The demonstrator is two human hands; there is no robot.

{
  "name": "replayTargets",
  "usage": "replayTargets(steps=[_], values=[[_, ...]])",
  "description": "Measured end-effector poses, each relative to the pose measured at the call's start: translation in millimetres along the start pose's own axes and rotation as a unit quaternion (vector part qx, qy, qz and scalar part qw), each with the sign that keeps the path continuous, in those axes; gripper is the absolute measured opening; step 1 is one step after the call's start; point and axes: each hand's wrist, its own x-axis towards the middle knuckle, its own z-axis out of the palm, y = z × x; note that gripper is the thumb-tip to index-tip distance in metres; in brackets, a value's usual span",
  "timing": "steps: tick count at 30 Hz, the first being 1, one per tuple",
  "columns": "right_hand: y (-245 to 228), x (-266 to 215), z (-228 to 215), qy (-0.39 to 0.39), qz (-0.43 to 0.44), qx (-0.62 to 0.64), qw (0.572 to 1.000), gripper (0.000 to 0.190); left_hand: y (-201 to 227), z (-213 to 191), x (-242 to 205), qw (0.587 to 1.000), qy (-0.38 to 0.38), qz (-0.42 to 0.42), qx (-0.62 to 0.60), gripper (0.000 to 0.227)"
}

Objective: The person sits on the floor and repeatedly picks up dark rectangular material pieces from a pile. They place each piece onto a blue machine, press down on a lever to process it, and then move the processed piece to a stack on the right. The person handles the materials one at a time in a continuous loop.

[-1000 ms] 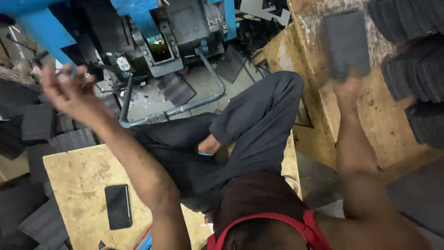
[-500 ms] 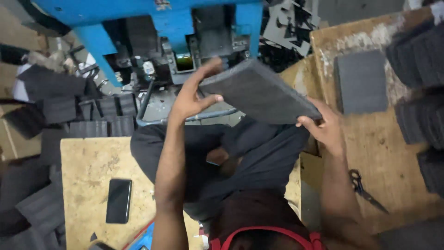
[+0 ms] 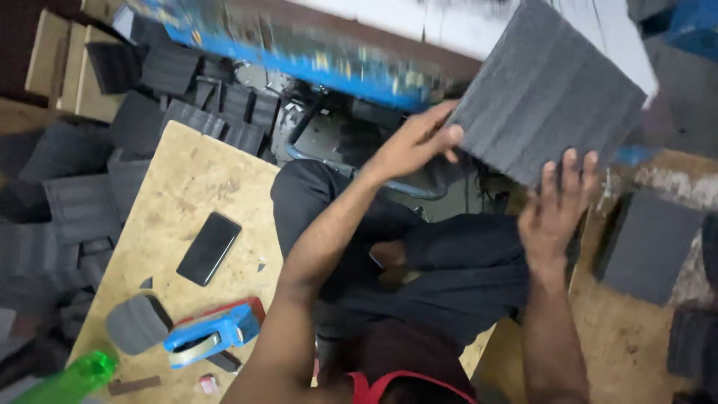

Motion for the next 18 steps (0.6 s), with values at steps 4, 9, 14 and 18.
replayTargets(steps=[4,9,14,18], values=[[31,47,25,-0.041,-0.011,0.047,0.998,0.039,-60,-72,58,0.925,0.240,0.108,0.273,0.040],[36,66,56,-0.101,0.009,0.121,0.987,0.032,-114,-158,135,0.744,0.376,-0.012,0.552,0.070],[31,65,50,-0.111,0.044,0.137,0.983,0.024,-144,-166,165,0.706,0.387,-0.051,0.590,0.067],[33,73,46,-0.142,0.046,0.172,0.974,0.026,-146,-211,183,0.767,0.518,-0.099,0.365,0.031]])
